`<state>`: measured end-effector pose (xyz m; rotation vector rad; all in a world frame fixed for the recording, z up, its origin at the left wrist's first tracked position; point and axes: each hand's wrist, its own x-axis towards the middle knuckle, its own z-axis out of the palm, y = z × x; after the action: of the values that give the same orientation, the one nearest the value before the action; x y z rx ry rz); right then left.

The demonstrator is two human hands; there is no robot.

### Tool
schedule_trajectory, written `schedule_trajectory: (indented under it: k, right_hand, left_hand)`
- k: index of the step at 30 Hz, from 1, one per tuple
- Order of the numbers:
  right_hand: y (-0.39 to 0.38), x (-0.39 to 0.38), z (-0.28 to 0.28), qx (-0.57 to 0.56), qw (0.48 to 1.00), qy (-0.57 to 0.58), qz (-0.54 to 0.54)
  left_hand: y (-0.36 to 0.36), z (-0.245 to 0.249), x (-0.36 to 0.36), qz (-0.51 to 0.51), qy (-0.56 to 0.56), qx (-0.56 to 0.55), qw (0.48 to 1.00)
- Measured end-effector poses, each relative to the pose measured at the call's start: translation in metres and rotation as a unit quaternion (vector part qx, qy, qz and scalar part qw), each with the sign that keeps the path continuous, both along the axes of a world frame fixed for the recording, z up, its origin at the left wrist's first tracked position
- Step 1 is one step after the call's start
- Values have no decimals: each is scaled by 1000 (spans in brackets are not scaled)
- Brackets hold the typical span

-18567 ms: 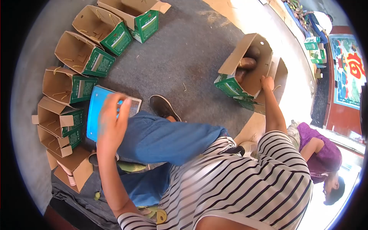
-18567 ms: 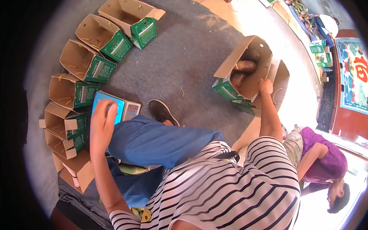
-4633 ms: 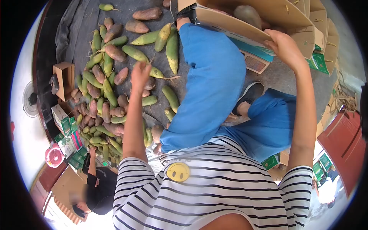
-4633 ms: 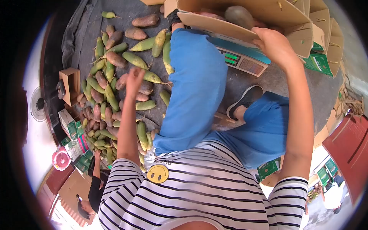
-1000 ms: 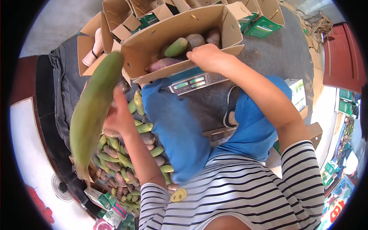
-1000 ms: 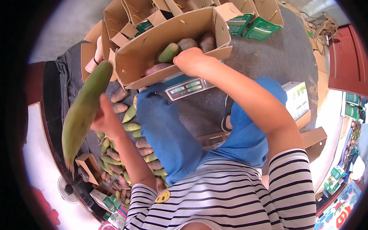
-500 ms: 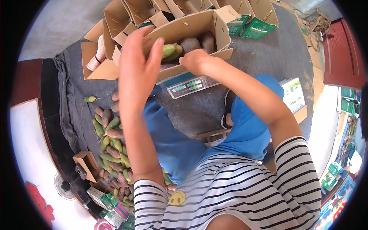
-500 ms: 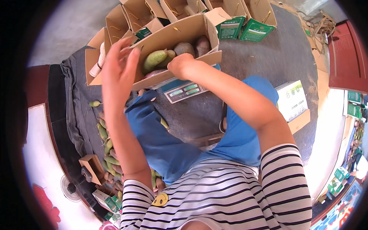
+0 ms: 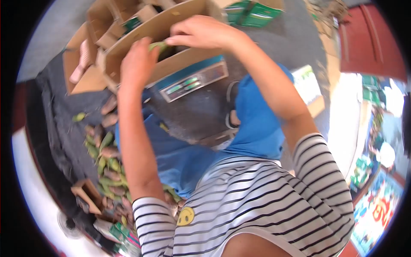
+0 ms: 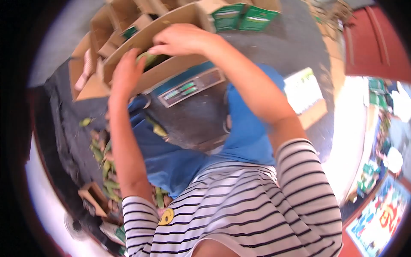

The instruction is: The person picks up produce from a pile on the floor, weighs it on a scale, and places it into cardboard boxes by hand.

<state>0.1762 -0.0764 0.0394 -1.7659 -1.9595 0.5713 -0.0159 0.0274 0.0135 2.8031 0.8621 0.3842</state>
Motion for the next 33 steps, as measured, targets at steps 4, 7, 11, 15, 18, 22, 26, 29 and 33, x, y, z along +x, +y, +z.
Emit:
schedule_trajectory:
  k: [4, 7, 11, 15, 18, 22, 26, 29, 33]
  right_hand:
    - [-51, 40, 42, 127, 985, 81, -81]
    - [-123, 88, 34, 220, 922, 210, -240]
    - [-289, 168, -56, 238, 742, 259, -571]
    - [-500, 159, -197, 55, 444, -41, -894]
    - [-582, 85, -285, 56, 367, 232, -899]
    - [-517, 1, -272, 84, 308, 677, -663]
    - [-493, -14, -262, 85, 392, 641, -655]
    - [-473, 11, -238, 138, 493, 537, -670]
    - [-423, 90, -184, 128, 642, 383, -652]
  left_hand:
    - [-21, 14, 14, -40, 14, -79, 996]
    - [-32, 17, 21, -59, 76, -99, 990]
    - [-41, 18, 25, -89, 136, -106, 981]
    - [-42, 7, 25, -111, 144, -93, 979]
    - [-40, 0, 27, -96, 172, -91, 976]
    - [-36, -9, 28, -93, 183, -71, 976]
    - [-32, -13, 33, -79, 229, -77, 967]
    - [-32, -12, 34, -68, 227, -95, 967]
    - [-29, -23, 33, -80, 205, -101, 970]
